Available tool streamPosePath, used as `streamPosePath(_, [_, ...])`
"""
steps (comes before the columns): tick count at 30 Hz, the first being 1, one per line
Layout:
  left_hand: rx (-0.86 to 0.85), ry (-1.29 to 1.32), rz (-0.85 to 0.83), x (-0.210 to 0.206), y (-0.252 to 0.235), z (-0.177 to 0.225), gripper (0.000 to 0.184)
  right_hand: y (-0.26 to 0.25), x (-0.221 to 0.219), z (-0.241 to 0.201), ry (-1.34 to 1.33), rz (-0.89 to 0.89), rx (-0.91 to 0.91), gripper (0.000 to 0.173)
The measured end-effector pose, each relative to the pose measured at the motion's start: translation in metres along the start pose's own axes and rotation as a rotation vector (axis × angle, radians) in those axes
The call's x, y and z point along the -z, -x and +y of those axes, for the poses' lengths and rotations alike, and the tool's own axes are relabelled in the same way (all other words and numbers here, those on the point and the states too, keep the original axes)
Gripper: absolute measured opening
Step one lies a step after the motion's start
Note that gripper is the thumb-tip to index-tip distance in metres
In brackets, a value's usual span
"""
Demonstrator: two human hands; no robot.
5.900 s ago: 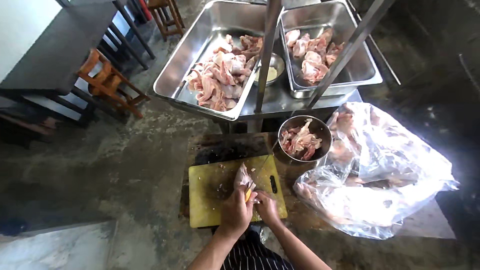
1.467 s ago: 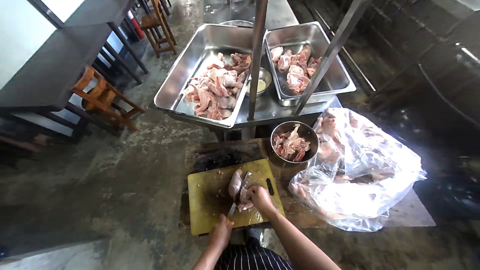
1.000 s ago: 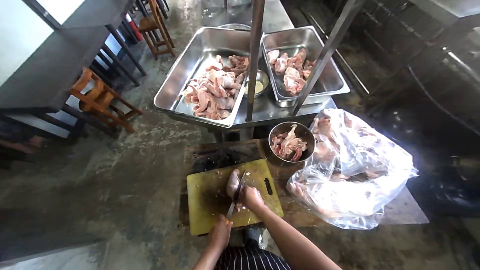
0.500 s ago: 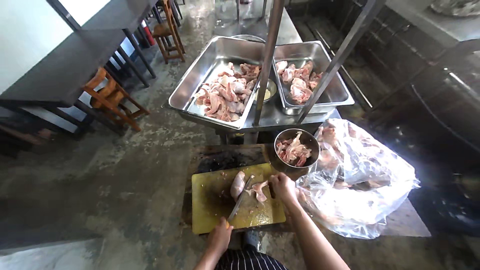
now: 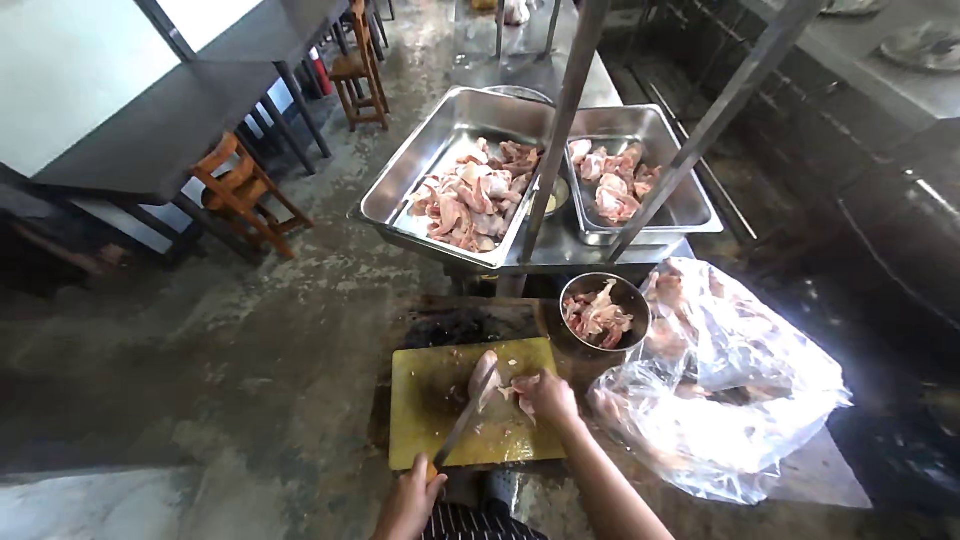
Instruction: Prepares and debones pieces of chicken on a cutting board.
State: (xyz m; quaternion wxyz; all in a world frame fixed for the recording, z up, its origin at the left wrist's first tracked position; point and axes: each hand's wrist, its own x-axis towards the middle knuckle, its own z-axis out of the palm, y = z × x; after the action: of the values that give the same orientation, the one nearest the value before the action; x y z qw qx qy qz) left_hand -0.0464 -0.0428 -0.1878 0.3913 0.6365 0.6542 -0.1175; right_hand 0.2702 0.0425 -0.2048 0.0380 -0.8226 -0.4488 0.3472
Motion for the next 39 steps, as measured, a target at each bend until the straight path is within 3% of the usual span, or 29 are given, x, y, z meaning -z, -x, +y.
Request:
streamPosePath(2, [0.002,0.018,0.03,0.007,0.003,-0.013,0.058,0.001,-0.034,-0.01,0.03,-0.026,0.02,0.07])
streamPosePath(6, [-0.026,-0.017,0.029,0.032,0.006,-0.028,0.055,0.009,-0.047,-0.025,0.038,-0.013,-0.023,0.059])
streamPosePath(8, [-0.073,-0.049,-0.006,0.048,0.004,-0.032,0.056,0.011,-0.036,-0.016,-0.257,-0.095,-0.025,0.053])
streamPosePath(11, [-0.185,-0.07,-0.03,0.066,-0.007,-0.036,0.055,0.022,-0.036,0.005,-0.882,-0.129,-0.024,0.065])
streamPosePath(15, [-0.258,-0.057,-0.085,0.08,-0.029,-0.041,0.055,0.058,-0.026,-0.001,-1.128,-0.171,0.012,0.067])
streamPosePath(21, [-0.298,-0.043,-0.157,0.092,-0.048,-0.061,0.058,0.086,-0.029,-0.035,-1.108,-0.095,0.1,0.058])
streamPosePath(26, [-0.342,-0.064,-0.187,0.098,-0.057,-0.083,0.057,0.094,-0.044,-0.046,-1.096,0.13,0.03,0.05])
streamPosePath(33, [-0.333,-0.045,-0.134,0.111,-0.058,-0.106,0.056,0.108,-0.052,-0.051,-0.992,0.219,0.025,0.046])
streamPosePath(36, [-0.32,0.007,-0.101,0.115,-0.056,-0.116,0.058,0.116,-0.02,-0.077,-1.008,0.286,0.108,0.044])
streamPosePath(39, [-0.312,0.051,-0.023,0.117,-0.052,-0.127,0.057,0.112,0.047,-0.124,-0.983,0.402,0.314,0.041])
